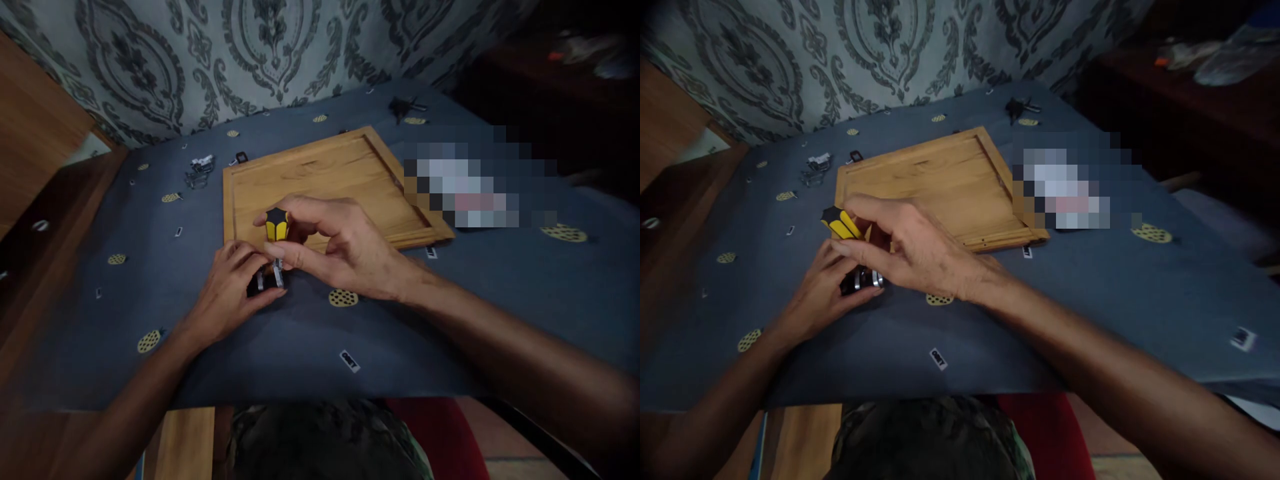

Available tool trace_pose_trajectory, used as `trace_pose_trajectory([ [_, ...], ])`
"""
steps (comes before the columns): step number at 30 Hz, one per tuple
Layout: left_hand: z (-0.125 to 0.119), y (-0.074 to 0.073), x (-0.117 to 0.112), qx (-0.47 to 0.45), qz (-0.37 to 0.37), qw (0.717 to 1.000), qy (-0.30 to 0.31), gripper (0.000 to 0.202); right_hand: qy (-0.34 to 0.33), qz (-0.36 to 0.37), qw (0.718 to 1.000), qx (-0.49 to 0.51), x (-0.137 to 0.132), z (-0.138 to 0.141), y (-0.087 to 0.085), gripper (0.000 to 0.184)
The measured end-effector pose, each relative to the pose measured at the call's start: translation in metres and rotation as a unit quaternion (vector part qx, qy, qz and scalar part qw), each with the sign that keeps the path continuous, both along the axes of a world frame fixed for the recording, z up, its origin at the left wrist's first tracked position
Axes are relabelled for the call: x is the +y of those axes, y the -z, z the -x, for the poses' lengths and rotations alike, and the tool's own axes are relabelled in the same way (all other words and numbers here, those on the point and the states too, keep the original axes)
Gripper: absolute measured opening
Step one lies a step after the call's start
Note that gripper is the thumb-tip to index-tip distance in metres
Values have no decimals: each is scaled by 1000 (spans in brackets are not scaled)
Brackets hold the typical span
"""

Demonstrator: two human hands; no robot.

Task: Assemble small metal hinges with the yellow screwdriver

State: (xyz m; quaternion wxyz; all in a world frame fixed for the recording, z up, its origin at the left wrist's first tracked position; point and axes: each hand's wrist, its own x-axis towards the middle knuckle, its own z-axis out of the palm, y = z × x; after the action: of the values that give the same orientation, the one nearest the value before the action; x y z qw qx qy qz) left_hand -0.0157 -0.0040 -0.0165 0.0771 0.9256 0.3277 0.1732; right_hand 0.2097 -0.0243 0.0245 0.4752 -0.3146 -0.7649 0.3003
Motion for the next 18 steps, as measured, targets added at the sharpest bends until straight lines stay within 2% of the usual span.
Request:
trace_pose_trajectory([
  [6,-1,-2,-1,0,-4,1000,5,36,-7,-26,999,-24,1,-3,-3,23],
  [14,-1,-1,0,5,3,1000,2,39,78,-142,985,-62,1,5,5,33],
  [18,-1,-1,0,-3,21,1000,-2,40,88,-152,982,-70,-1,7,7,31],
])
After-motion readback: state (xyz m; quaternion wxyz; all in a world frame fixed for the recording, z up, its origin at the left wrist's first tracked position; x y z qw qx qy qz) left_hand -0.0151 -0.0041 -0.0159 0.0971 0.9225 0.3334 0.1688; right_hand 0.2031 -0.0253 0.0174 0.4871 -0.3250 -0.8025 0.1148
